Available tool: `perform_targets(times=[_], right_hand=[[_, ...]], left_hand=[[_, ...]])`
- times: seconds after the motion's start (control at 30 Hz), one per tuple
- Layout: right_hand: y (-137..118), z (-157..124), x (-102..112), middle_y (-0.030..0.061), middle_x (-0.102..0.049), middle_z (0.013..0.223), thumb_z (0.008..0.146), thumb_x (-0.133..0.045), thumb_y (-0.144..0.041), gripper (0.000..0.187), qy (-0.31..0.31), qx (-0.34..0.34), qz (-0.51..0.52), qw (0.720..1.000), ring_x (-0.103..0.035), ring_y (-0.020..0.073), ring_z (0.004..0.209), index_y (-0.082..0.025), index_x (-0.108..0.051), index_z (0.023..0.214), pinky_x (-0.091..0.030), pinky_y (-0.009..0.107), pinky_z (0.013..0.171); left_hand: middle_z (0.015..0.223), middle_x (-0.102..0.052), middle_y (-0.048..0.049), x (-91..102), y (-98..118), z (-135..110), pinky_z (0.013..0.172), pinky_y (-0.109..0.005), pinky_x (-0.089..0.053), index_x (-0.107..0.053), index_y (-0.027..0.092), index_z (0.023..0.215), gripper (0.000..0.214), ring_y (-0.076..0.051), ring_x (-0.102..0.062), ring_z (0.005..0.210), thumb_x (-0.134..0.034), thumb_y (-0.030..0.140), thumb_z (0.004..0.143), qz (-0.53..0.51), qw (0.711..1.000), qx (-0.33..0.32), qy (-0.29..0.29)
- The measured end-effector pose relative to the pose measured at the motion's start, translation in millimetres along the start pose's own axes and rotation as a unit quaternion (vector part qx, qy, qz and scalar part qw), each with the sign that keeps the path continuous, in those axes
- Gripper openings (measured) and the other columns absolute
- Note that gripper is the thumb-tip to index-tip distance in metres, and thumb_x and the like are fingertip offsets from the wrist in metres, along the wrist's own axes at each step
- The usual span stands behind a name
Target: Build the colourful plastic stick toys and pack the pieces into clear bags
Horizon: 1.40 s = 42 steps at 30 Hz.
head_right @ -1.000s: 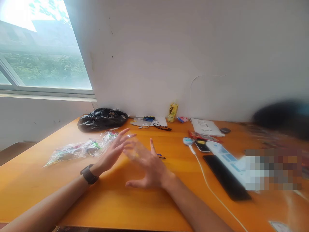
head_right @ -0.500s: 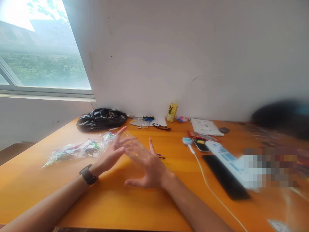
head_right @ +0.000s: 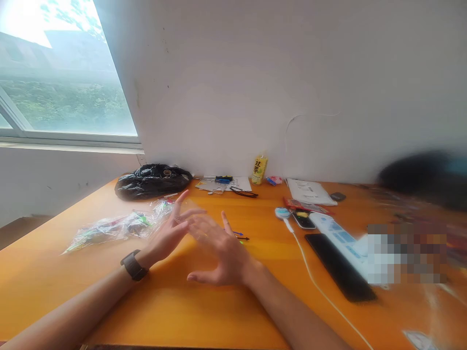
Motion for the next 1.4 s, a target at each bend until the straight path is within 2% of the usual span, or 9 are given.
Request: perform_targets(times=[0.1,0.17,0.27,0.33,0.43,0.67,0.93,1.07,1.4], right_hand=[[-1,-1,2,0.0110,-0.047,0.161,0.087,-0.066,-0.068,0.098,0.043,0.001,0.007,0.999,-0.040,0.0349,0.150,-0.031,-0.023,0.166,-0.004,0.065,0.126],[2,-3,5,0.0105,-0.063,0.144,0.090,-0.063,-0.064,0.077,0.127,-0.012,0.007,0.992,-0.055,0.0341,0.136,-0.029,-0.043,0.156,-0.015,0.061,0.126],[12,-7,11,0.0096,-0.073,0.113,0.098,-0.052,-0.049,0.039,0.263,-0.087,0.018,0.961,-0.066,0.0312,0.111,-0.027,-0.065,0.126,-0.039,0.054,0.111],[21,-9,13,0.0092,-0.072,0.104,0.102,-0.045,-0.042,0.029,0.296,-0.141,0.036,0.944,-0.065,0.0291,0.102,-0.026,-0.066,0.113,-0.046,0.050,0.100],[34,-6,10,0.0079,-0.070,0.101,0.104,-0.047,-0.035,0.022,0.255,-0.182,0.053,0.948,-0.063,0.0269,0.100,-0.025,-0.066,0.103,-0.048,0.045,0.094],[41,-2,-10,0.0063,-0.070,0.107,0.092,-0.065,-0.021,0.008,0.111,-0.156,0.035,0.981,-0.060,0.0252,0.104,-0.024,-0.070,0.098,-0.049,0.042,0.091],[44,-4,-10,0.0041,-0.068,0.094,0.089,-0.066,-0.014,0.010,0.104,-0.187,0.017,0.977,-0.059,0.0235,0.094,-0.023,-0.063,0.085,-0.048,0.039,0.085],[45,-4,-11,0.0036,-0.068,0.094,0.088,-0.066,-0.012,0.012,0.090,-0.195,0.022,0.977,-0.058,0.0227,0.094,-0.022,-0.062,0.084,-0.047,0.038,0.083],[43,-5,-12,0.0041,-0.069,0.101,0.088,-0.071,-0.021,0.007,0.075,-0.195,0.025,0.978,-0.059,0.0234,0.098,-0.022,-0.066,0.084,-0.045,0.039,0.085]], left_hand=[[0.137,-0.065,-0.0119,8.0,-2,4,0.106,-0.049,-0.047,-0.010,0.041,0.165,0.095,-0.028,-0.068,0.117,-0.074,0.037,0.095,-0.026,0.999,-0.026,0.033],[0.133,-0.067,-0.0100,14.3,-2,7,0.106,-0.050,-0.047,-0.009,0.042,0.164,0.093,-0.028,-0.070,0.116,-0.072,0.035,0.096,-0.051,0.996,-0.042,0.056],[0.127,-0.070,-0.0075,22.9,0,12,0.107,-0.052,-0.048,-0.012,0.042,0.164,0.087,-0.027,-0.072,0.113,-0.068,0.037,0.098,-0.077,0.992,-0.050,0.090],[0.122,-0.072,-0.0063,26.7,2,14,0.106,-0.053,-0.049,-0.015,0.041,0.163,0.083,-0.027,-0.073,0.111,-0.067,0.040,0.098,-0.093,0.989,-0.048,0.106],[0.117,-0.073,-0.0045,29.1,4,15,0.108,-0.055,-0.049,-0.019,0.040,0.162,0.079,-0.026,-0.073,0.110,-0.066,0.044,0.098,-0.122,0.985,-0.041,0.119],[0.110,-0.072,-0.0015,28.1,6,15,0.108,-0.059,-0.050,-0.029,0.039,0.159,0.068,-0.026,-0.072,0.112,-0.062,0.047,0.100,-0.161,0.978,-0.033,0.132],[0.105,-0.073,-0.0038,24.9,10,15,0.100,-0.055,-0.055,-0.036,0.034,0.157,0.069,-0.028,-0.075,0.099,-0.058,0.060,0.098,-0.160,0.977,0.003,0.142],[0.100,-0.073,-0.0039,23.2,12,13,0.094,-0.048,-0.058,-0.041,0.031,0.155,0.065,-0.025,-0.075,0.091,-0.058,0.058,0.099,-0.161,0.974,0.016,0.158],[0.100,-0.073,-0.0041,23.0,11,11,0.092,-0.048,-0.059,-0.042,0.030,0.153,0.063,-0.025,-0.075,0.089,-0.060,0.056,0.098,-0.168,0.973,0.023,0.159]])
Point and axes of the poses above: each hand's wrist, its own z-axis towards the middle knuckle, its own x-axis out of the back of the hand, y = z × x, the point moved 2 cm from there along z, towards the middle knuckle
